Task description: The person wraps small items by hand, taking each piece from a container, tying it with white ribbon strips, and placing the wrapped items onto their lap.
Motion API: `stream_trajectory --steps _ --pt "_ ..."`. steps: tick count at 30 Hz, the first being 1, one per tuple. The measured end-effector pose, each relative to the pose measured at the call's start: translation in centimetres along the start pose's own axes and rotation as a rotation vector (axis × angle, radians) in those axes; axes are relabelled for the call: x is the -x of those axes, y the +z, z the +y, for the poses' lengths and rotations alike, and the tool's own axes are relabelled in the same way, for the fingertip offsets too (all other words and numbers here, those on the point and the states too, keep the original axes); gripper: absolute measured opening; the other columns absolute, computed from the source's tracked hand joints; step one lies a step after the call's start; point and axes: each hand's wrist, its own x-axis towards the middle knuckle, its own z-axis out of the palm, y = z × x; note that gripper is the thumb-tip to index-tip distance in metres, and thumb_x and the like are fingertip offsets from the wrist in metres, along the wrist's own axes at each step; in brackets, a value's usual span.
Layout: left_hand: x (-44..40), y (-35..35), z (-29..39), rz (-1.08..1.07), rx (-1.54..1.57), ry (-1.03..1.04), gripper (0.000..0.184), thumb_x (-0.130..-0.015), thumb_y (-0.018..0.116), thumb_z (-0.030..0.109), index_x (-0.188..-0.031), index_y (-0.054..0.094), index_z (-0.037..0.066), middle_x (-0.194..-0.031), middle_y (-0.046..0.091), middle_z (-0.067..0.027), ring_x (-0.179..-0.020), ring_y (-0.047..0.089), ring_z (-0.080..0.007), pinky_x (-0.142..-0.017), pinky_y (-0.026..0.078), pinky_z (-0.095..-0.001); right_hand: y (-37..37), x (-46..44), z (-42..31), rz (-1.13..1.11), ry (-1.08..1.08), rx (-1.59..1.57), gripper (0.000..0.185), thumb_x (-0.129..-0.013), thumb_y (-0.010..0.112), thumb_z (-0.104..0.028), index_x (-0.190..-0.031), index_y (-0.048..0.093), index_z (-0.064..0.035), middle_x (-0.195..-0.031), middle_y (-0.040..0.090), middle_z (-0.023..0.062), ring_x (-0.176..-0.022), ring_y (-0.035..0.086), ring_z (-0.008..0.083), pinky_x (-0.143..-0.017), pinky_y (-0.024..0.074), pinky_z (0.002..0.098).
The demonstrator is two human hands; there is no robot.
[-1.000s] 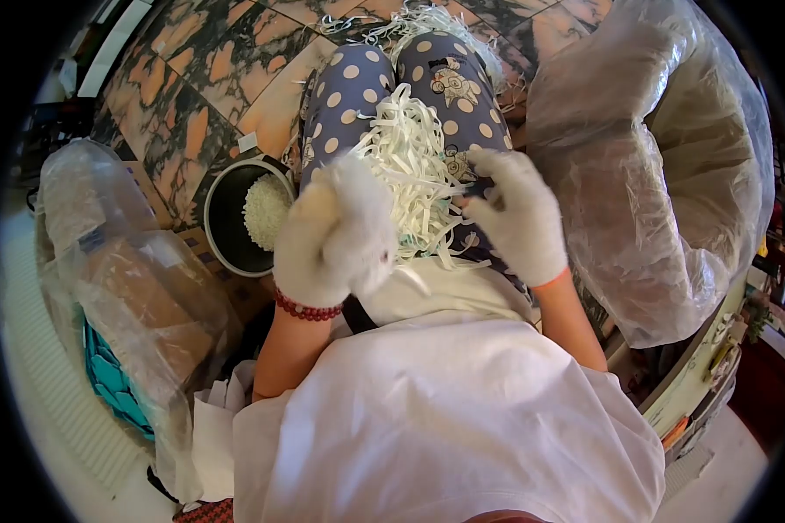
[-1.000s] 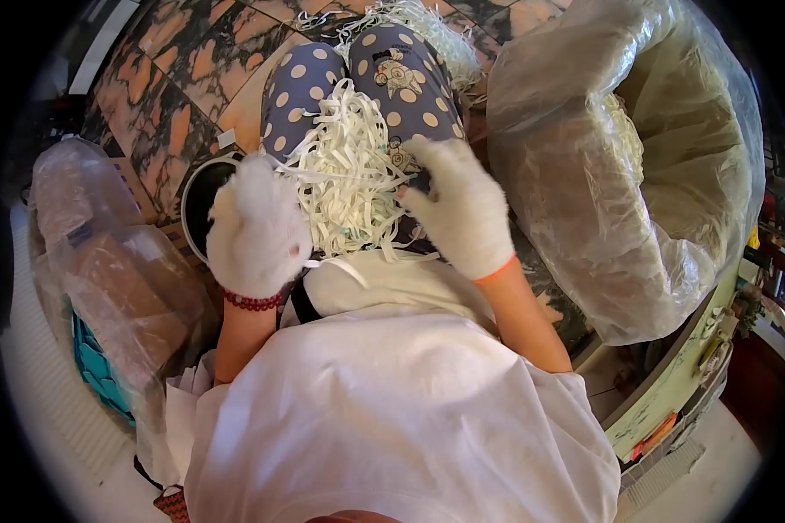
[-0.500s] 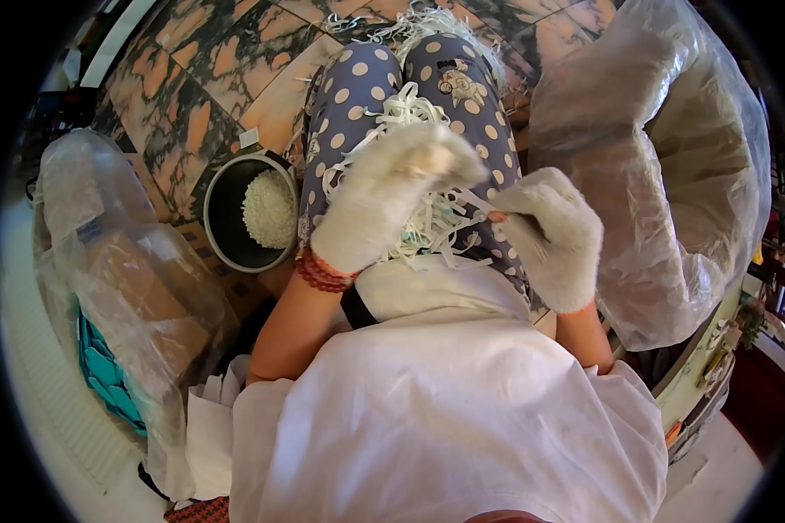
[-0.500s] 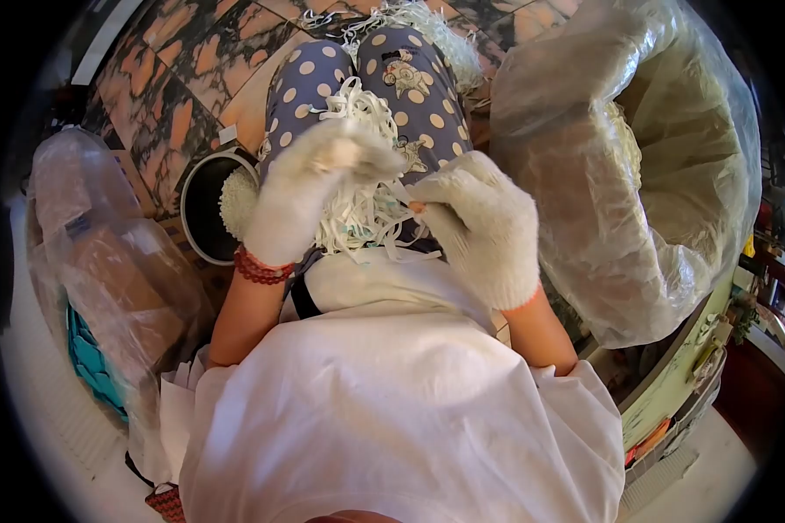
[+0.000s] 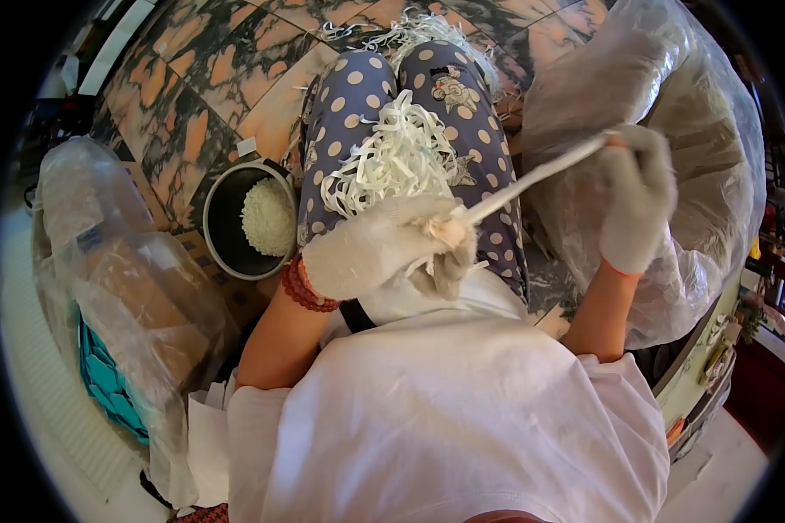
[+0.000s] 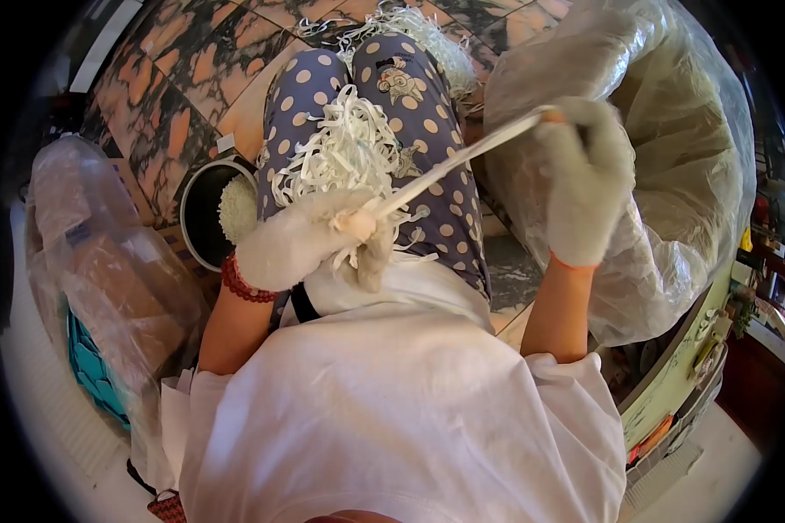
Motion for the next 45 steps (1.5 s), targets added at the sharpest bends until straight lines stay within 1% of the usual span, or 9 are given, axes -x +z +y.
stream_trajectory --steps 2,6,9,15,25,33,36,42,45 --pt "0.3 -0.1 0.0 0.006 0.100 -0.143 0.026 -0.102 0.057 0.016 -0.117 0.063 -0.004 -0.098 0.067 -0.0062 -0.071 0.062 -0.0098 -0.063 0.049 -0.0223 1.3 0.3 2.2 -0.019 -0.271 0.494 0.030 -0.081 0.069 0.002 -0.111 0.066 -0.0014 -0.103 0.068 0.0064 -0.095 0.064 0.0118 -0.082 0.0508 0.0274" --pt "-0.1 0.0 1.0 -0.079 0.150 -0.212 0.026 -0.100 0.058 0.013 -0.119 0.062 -0.005 -0.098 0.066 -0.0051 -0.071 0.061 -0.0104 -0.066 0.051 -0.0236 3.0 2.2 -0.7 -0.270 -0.127 -0.417 0.052 -0.072 0.077 0.001 -0.123 0.064 -0.0008 -0.123 0.065 0.0121 -0.111 0.062 0.0236 -0.097 0.0496 0.0353" --pt "-1.0 1.0 1.9 -0.118 -0.096 -0.272 0.021 -0.099 0.057 0.007 -0.116 0.063 -0.005 -0.094 0.064 -0.0024 -0.071 0.059 -0.0104 -0.067 0.052 -0.0240 4.3 2.2 -2.2 -0.722 -0.459 -0.237 0.080 -0.066 0.086 -0.011 -0.139 0.056 -0.0029 -0.133 0.061 0.0143 -0.121 0.060 0.0282 -0.101 0.0492 0.0375" --pt "0.9 0.0 2.0 -0.003 -0.226 -0.084 0.014 -0.099 0.053 0.002 -0.103 0.067 0.000 -0.084 0.061 -0.0014 -0.072 0.056 -0.0097 -0.067 0.051 -0.0257 4.7 3.3 -0.4 -1.186 -0.057 0.080 0.051 -0.080 0.080 -0.022 -0.128 0.065 -0.0112 -0.103 0.068 0.0117 -0.103 0.066 0.0331 -0.085 0.0528 0.0387" --pt "1.6 1.8 0.9 -0.225 0.057 -0.187 0.019 -0.102 0.053 0.014 -0.086 0.056 0.005 -0.084 0.061 -0.0016 -0.073 0.057 -0.0110 -0.066 0.050 -0.0284 5.1 6.3 -0.8 -0.821 0.126 -1.252 0.054 -0.107 0.047 -0.045 -0.068 0.051 -0.0080 -0.066 0.056 0.0037 -0.053 0.049 0.0166 -0.050 0.0383 0.0343" --pt "5.1 -1.0 -2.9 -0.206 -0.240 0.093 0.022 -0.102 0.049 0.012 -0.087 0.062 0.003 -0.077 0.064 -0.0038 -0.064 0.052 -0.0091 -0.060 0.045 -0.0253 -2.1 1.9 -0.6 -0.490 0.295 -1.396 0.037 -0.110 0.039 -0.032 -0.077 0.044 -0.0139 -0.056 0.035 -0.0042 -0.043 0.028 0.0115 -0.044 0.0260 0.0280" --pt "6.2 -3.6 -1.6 -0.223 -0.142 -0.376 0.021 -0.097 0.047 0.008 -0.088 0.065 0.003 -0.078 0.065 -0.0038 -0.061 0.050 -0.0059 -0.056 0.042 -0.0216 -10.1 -2.1 5.7 -0.366 0.190 -1.416 0.029 -0.109 0.038 -0.024 -0.092 0.057 -0.0089 -0.066 0.046 -0.0024 -0.053 0.039 0.0145 -0.048 0.0324 0.0278" --pt "5.1 -4.2 -2.9 -0.259 -0.014 -0.380 0.021 -0.095 0.051 0.017 -0.079 0.061 0.008 -0.073 0.061 -0.0010 -0.053 0.044 -0.0033 -0.048 0.033 -0.0192 -9.5 -2.8 -1.3 0.766 0.027 -0.648 0.025 -0.106 0.042 -0.022 -0.097 0.059 -0.0051 -0.081 0.055 0.0029 -0.070 0.056 0.0176 -0.059 0.0461 0.0267" --pt "6.2 -5.6 -1.9 -0.094 -0.015 -0.459 0.026 -0.096 0.053 0.023 -0.077 0.059 0.007 -0.070 0.059 -0.0010 -0.049 0.044 -0.0045 -0.045 0.032 -0.0199 -26.6 -8.0 6.8 0.742 -0.346 0.577 0.021 -0.097 0.061 -0.021 -0.096 0.068 -0.0016 -0.089 0.068 0.0053 -0.076 0.063 0.0163 -0.068 0.0519 0.0276"
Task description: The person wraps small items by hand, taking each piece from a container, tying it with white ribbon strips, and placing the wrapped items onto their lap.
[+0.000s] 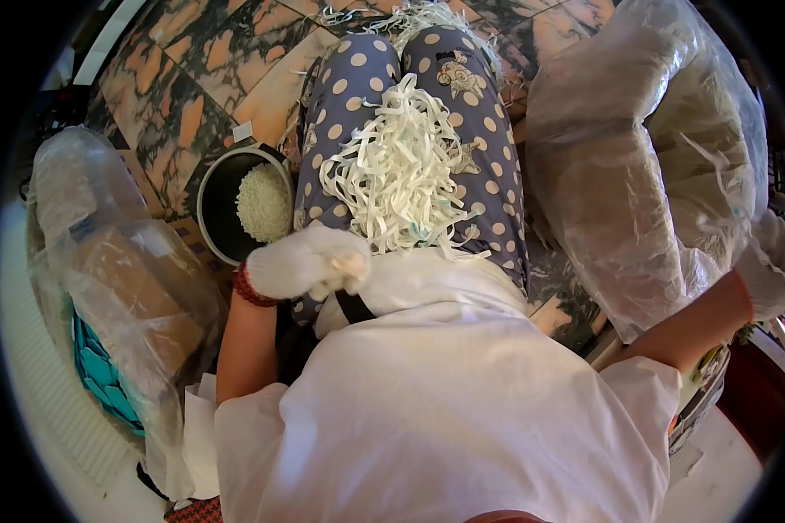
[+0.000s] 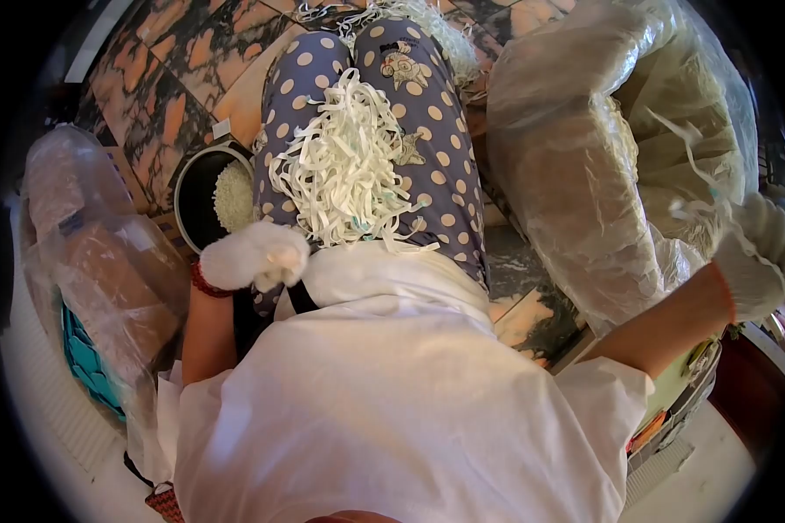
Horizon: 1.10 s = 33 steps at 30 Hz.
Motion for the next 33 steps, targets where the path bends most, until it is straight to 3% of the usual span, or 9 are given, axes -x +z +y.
stream_trajectory --steps 4,8,9,12,15,18,23,30,33 --pt "1.7 -2.5 -1.1 0.326 0.058 0.168 0.021 -0.098 0.051 0.021 -0.086 0.060 0.007 -0.070 0.051 0.0021 -0.047 0.037 -0.0040 -0.043 0.026 -0.0204 1.1 -5.0 4.0 -0.099 -0.400 0.299 0.019 -0.092 0.068 -0.018 -0.100 0.072 -0.0013 -0.095 0.072 0.0071 -0.079 0.066 0.0158 -0.073 0.0545 0.0302" --pt "1.5 -6.3 -5.0 0.827 0.099 0.057 0.018 -0.097 0.049 0.014 -0.099 0.066 0.008 -0.074 0.049 0.0045 -0.055 0.037 -0.0038 -0.048 0.026 -0.0190 7.0 0.3 1.9 -0.774 -0.084 0.360 0.027 -0.089 0.067 -0.018 -0.114 0.070 -0.0071 -0.110 0.072 0.0101 -0.090 0.070 0.0215 -0.080 0.0540 0.0310" --pt "1.4 -7.2 -6.3 0.950 0.127 0.007 0.021 -0.098 0.049 0.015 -0.105 0.067 0.007 -0.077 0.052 0.0030 -0.058 0.042 -0.0061 -0.052 0.034 -0.0210 7.8 1.9 0.9 -0.815 -0.547 0.721 0.031 -0.090 0.067 -0.021 -0.119 0.068 -0.0105 -0.112 0.072 0.0101 -0.097 0.070 0.0218 -0.084 0.0539 0.0282" --pt "0.8 -10.9 -11.5 1.051 -0.064 -0.099 0.026 -0.098 0.055 0.019 -0.116 0.064 0.003 -0.089 0.062 -0.0037 -0.068 0.054 -0.0132 -0.062 0.046 -0.0287 7.5 4.1 -4.2 -0.528 -0.608 0.809 0.028 -0.091 0.067 -0.021 -0.116 0.069 -0.0080 -0.107 0.072 0.0104 -0.095 0.071 0.0244 -0.085 0.0547 0.0313" --pt "-0.6 -13.1 -15.4 1.119 -0.293 -0.217 0.038 -0.095 0.061 0.025 -0.126 0.061 0.001 -0.107 0.068 -0.0138 -0.089 0.065 -0.0258 -0.079 0.053 -0.0379 7.2 8.5 -12.3 -0.440 -0.295 0.207 0.027 -0.090 0.069 -0.020 -0.114 0.071 -0.0070 -0.104 0.072 0.0095 -0.095 0.069 0.0232 -0.087 0.0532 0.0316" --pt "-1.8 -13.1 -15.6 1.187 -0.715 -0.400 0.058 -0.091 0.066 0.034 -0.138 0.055 0.002 -0.135 0.060 -0.0249 -0.125 0.057 -0.0407 -0.105 0.046 -0.0453 8.4 14.1 -18.6 -0.807 -0.032 -0.351 0.029 -0.086 0.074 -0.014 -0.114 0.070 -0.0050 -0.097 0.071 0.0062 -0.084 0.066 0.0154 -0.078 0.0521 0.0266" --pt "-3.2 -11.0 -12.5 1.191 -0.749 -0.196 0.052 -0.092 0.065 0.035 -0.132 0.059 0.002 -0.131 0.062 -0.0233 -0.121 0.059 -0.0398 -0.101 0.047 -0.0450 13.8 22.4 -24.3 -1.354 0.194 -0.543 0.041 -0.081 0.078 -0.017 -0.118 0.067 -0.0048 -0.093 0.069 0.0079 -0.079 0.065 0.0182 -0.072 0.0522 0.0335" --pt "-3.1 -8.3 -7.2 1.216 -0.791 -0.080 0.043 -0.095 0.065 0.028 -0.127 0.061 0.001 -0.127 0.063 -0.0213 -0.116 0.061 -0.0376 -0.099 0.048 -0.0419 16.4 26.6 -24.6 -0.978 -0.185 -0.424 0.012 -0.084 0.072 -0.015 -0.095 0.073 -0.0099 -0.091 0.070 0.0077 -0.078 0.069 0.0252 -0.070 0.0529 0.0371" --pt "-2.6 -7.3 -4.8 1.228 -0.673 0.088 0.040 -0.095 0.066 0.024 -0.127 0.061 0.000 -0.127 0.064 -0.0200 -0.116 0.063 -0.0317 -0.097 0.050 -0.0381 14.2 23.9 -24.7 -1.278 0.285 -0.671 0.007 -0.083 0.071 -0.007 -0.089 0.072 -0.0042 -0.081 0.069 0.0068 -0.068 0.064 0.0164 -0.064 0.0500 0.0308"
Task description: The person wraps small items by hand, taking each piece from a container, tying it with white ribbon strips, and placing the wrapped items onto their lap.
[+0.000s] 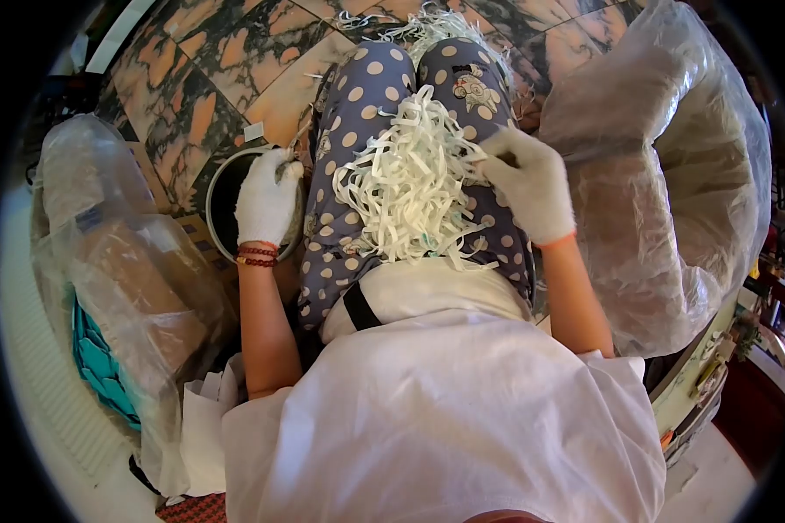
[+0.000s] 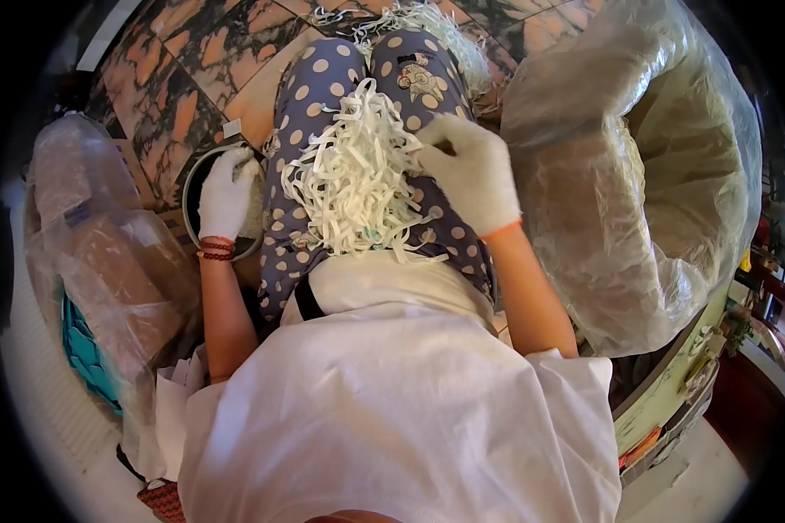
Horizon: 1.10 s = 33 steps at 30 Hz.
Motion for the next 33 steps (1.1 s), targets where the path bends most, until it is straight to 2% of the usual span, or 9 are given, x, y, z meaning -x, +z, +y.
stream_trajectory --steps 4,6,11,13,18,27,30,31,33 --pt "1.5 -2.7 8.2 -0.049 0.510 0.197 0.040 -0.094 0.070 0.019 -0.129 0.061 0.003 -0.126 0.066 -0.0094 -0.119 0.061 -0.0181 -0.102 0.048 -0.0324 -2.7 2.9 -5.2 0.036 -0.095 -0.024 0.007 -0.080 0.071 0.001 -0.087 0.071 -0.0012 -0.074 0.064 0.0030 -0.065 0.058 0.0103 -0.062 0.0463 0.0244" --pt "2.3 -3.4 12.8 -0.099 0.527 0.640 0.044 -0.091 0.072 0.017 -0.131 0.060 0.003 -0.126 0.066 -0.0107 -0.120 0.061 -0.0200 -0.103 0.048 -0.0307 -3.3 3.7 -6.9 0.039 -0.279 0.065 0.010 -0.079 0.072 0.002 -0.088 0.072 -0.0020 -0.073 0.063 0.0026 -0.064 0.057 0.0101 -0.061 0.0460 0.0250" --pt "3.4 -3.0 19.5 -0.597 0.493 0.809 0.032 -0.098 0.064 0.013 -0.125 0.059 -0.001 -0.102 0.067 -0.0022 -0.093 0.064 -0.0142 -0.082 0.050 -0.0247 -5.1 4.8 -10.6 -0.012 -0.575 0.219 0.011 -0.078 0.074 0.000 -0.088 0.072 -0.0032 -0.073 0.062 0.0015 -0.062 0.055 0.0082 -0.058 0.0424 0.0246" --pt "2.8 -2.0 19.1 -0.963 0.791 0.592 0.022 -0.102 0.057 0.014 -0.118 0.060 -0.001 -0.096 0.065 0.0002 -0.084 0.061 -0.0105 -0.074 0.048 -0.0228 -5.5 5.0 -10.5 0.095 -0.460 -0.059 0.008 -0.080 0.073 -0.001 -0.087 0.070 -0.0024 -0.073 0.062 0.0008 -0.062 0.053 0.0067 -0.057 0.0401 0.0230" --pt "3.8 -1.5 17.6 -1.046 0.975 0.444 0.020 -0.105 0.049 0.016 -0.108 0.060 -0.001 -0.093 0.064 -0.0042 -0.069 0.060 -0.0090 -0.067 0.047 -0.0211 -4.9 5.2 -8.6 0.223 -0.210 -0.433 0.005 -0.088 0.066 -0.003 -0.092 0.066 0.0000 -0.078 0.063 0.0016 -0.063 0.052 0.0041 -0.054 0.0354 0.0183" --pt "5.3 0.1 14.3 -1.117 1.004 0.091 0.019 -0.104 0.051 0.015 -0.112 0.063 0.001 -0.095 0.068 -0.0061 -0.066 0.058 -0.0070 -0.060 0.050 -0.0207 -5.9 2.9 -3.8 0.473 -0.119 -0.398 0.012 -0.094 0.067 -0.010 -0.101 0.065 -0.0001 -0.081 0.066 0.0042 -0.063 0.056 0.0046 -0.057 0.0426 0.0186" --pt "5.5 0.2 14.3 -1.036 1.022 0.024 0.018 -0.104 0.051 0.013 -0.112 0.064 0.004 -0.096 0.067 -0.0035 -0.068 0.057 -0.0038 -0.057 0.049 -0.0182 -6.8 2.1 -1.5 0.244 -0.316 0.331 0.022 -0.087 0.071 -0.007 -0.106 0.065 0.0003 -0.091 0.069 0.0039 -0.064 0.055 0.0038 -0.059 0.0437 0.0190" --pt "5.5 0.2 14.4 -1.003 1.021 -0.002 0.018 -0.104 0.051 0.012 -0.113 0.064 0.005 -0.096 0.067 -0.0033 -0.068 0.057 -0.0033 -0.057 0.049 -0.0176 -6.9 2.8 -1.7 0.285 -0.307 0.720 0.043 -0.079 0.075 -0.003 -0.121 0.063 -0.0003 -0.111 0.071 0.0028 -0.066 0.055 0.0031 -0.062 0.0459 0.0205" --pt "5.2 -0.4 14.8 -0.996 0.927 0.036 0.019 -0.104 0.051 0.013 -0.116 0.064 0.005 -0.097 0.067 -0.0018 -0.072 0.057 -0.0035 -0.056 0.048 -0.0180 -7.3 3.7 -2.9 0.107 -0.167 0.271 0.055 -0.077 0.077 -0.005 -0.129 0.060 -0.0011 -0.122 0.068 0.0042 -0.069 0.056 0.0032 -0.063 0.0477 0.0226"
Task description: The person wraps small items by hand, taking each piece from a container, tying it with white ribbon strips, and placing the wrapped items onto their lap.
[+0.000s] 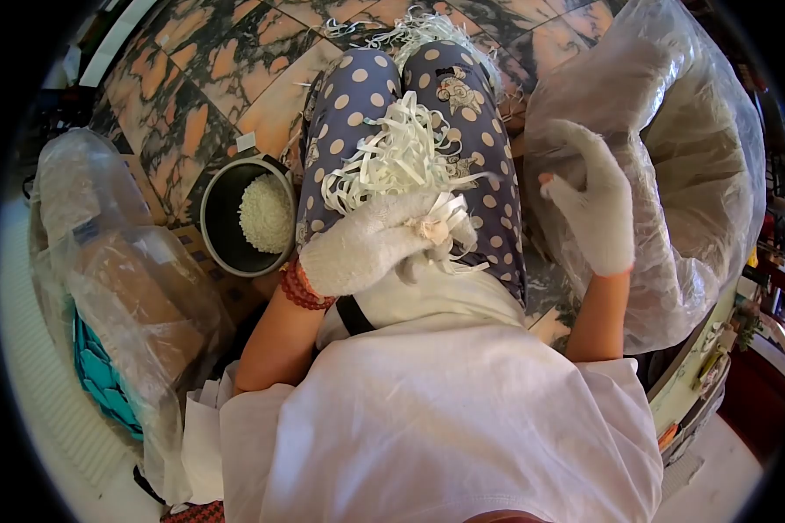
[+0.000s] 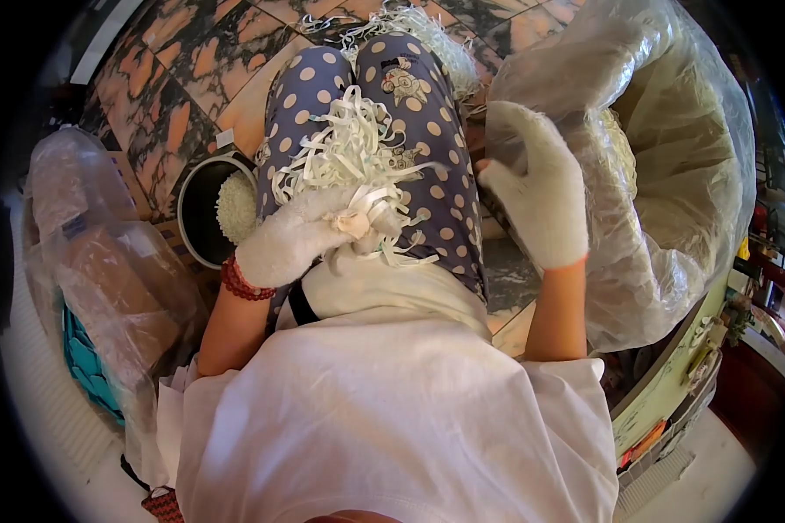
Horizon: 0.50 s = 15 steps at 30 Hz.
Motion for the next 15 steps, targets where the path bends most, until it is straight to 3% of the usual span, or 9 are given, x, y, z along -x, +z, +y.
stream_trajectory --steps 1,3,5,7,8,10,11,12,15 --pt "0.0 0.0 0.2 0.001 -0.048 -0.005 0.020 -0.104 0.051 0.014 -0.117 0.063 0.006 -0.097 0.068 -0.0011 -0.073 0.057 -0.0035 -0.056 0.048 -0.0181 -0.4 0.2 -0.5 -0.079 0.072 -0.227 0.060 -0.076 0.079 -0.006 -0.133 0.059 -0.0014 -0.127 0.067 0.0049 -0.070 0.057 0.0033 -0.064 0.0486 0.0236" --pt "-0.3 0.3 -0.6 -0.006 -0.088 0.008 0.023 -0.103 0.051 0.012 -0.120 0.064 0.003 -0.087 0.060 0.0012 -0.074 0.051 -0.0045 -0.060 0.043 -0.0188 0.7 0.4 -2.9 -0.139 -0.034 -0.614 0.066 -0.076 0.081 -0.010 -0.138 0.057 -0.0022 -0.131 0.065 0.0036 -0.071 0.056 0.0022 -0.064 0.0493 0.0251" --pt "-0.5 0.6 -0.5 -0.034 -0.188 0.056 0.023 -0.103 0.051 0.011 -0.119 0.066 0.001 -0.081 0.055 0.0028 -0.074 0.048 -0.0053 -0.063 0.040 -0.0192 2.3 0.4 -3.3 -0.316 -0.084 -0.465 0.057 -0.078 0.082 -0.012 -0.130 0.062 -0.0031 -0.115 0.071 0.0066 -0.069 0.056 0.0072 -0.066 0.0501 0.0269" --pt "-0.6 0.4 0.2 -0.073 -0.335 0.135 0.021 -0.102 0.051 0.010 -0.114 0.067 0.002 -0.078 0.052 0.0037 -0.072 0.047 -0.0058 -0.065 0.040 -0.0192 4.2 0.4 -1.9 -0.414 -0.279 -0.298 0.046 -0.079 0.082 -0.014 -0.122 0.067 -0.0037 -0.098 0.073 0.0103 -0.065 0.057 0.0152 -0.067 0.0506 0.0296" --pt "-0.5 -0.2 -0.2 -0.070 -0.438 0.187 0.021 -0.103 0.051 0.011 -0.114 0.067 0.003 -0.079 0.053 0.0037 -0.071 0.048 -0.0056 -0.064 0.040 -0.0202 4.0 0.8 -1.7 -0.518 -0.059 -0.414 0.036 -0.086 0.078 -0.026 -0.109 0.070 0.0006 -0.097 0.068 0.0103 -0.076 0.057 0.0144 -0.070 0.0481 0.0292" --pt "0.0 -1.5 -1.3 -0.062 -0.637 0.286 0.020 -0.104 0.052 0.013 -0.115 0.066 0.003 -0.082 0.055 0.0037 -0.070 0.049 -0.0054 -0.062 0.042 -0.0221 2.9 0.4 0.1 -0.542 -0.149 -0.276 0.024 -0.091 0.072 -0.021 -0.100 0.069 0.0010 -0.099 0.069 0.0107 -0.082 0.058 0.0146 -0.075 0.0479 0.0299" --pt "0.2 -1.3 -1.4 -0.037 -0.578 0.208 0.019 -0.102 0.053 0.014 -0.113 0.066 0.004 -0.082 0.056 0.0009 -0.068 0.052 -0.0076 -0.061 0.045 -0.0242 2.7 0.3 0.6 -0.547 -0.193 -0.206 0.020 -0.093 0.069 -0.018 -0.095 0.069 0.0011 -0.100 0.070 0.0109 -0.085 0.058 0.0147 -0.077 0.0478 0.0302" --pt "0.3 -1.0 -1.5 -0.016 -0.522 0.132 0.018 -0.101 0.054 0.015 -0.111 0.065 0.005 -0.083 0.058 -0.0019 -0.066 0.055 -0.0098 -0.061 0.047 -0.0263 3.3 0.5 0.5 -0.489 -0.190 -0.304 0.025 -0.097 0.064 -0.021 -0.087 0.063 0.0012 -0.099 0.069 0.0094 -0.084 0.058 0.0166 -0.078 0.0467 0.0308" --pt "-0.4 0.8 -1.0 -0.005 -0.315 0.010 0.016 -0.100 0.055 0.014 -0.107 0.066 0.005 -0.085 0.061 -0.0052 -0.067 0.059 -0.0125 -0.062 0.051 -0.0292 4.6 1.8 -1.9 -0.389 0.082 -0.806 0.031 -0.097 0.063 -0.027 -0.084 0.059 0.0005 -0.097 0.069 0.0080 -0.085 0.059 0.0205 -0.078 0.0462 0.0306"
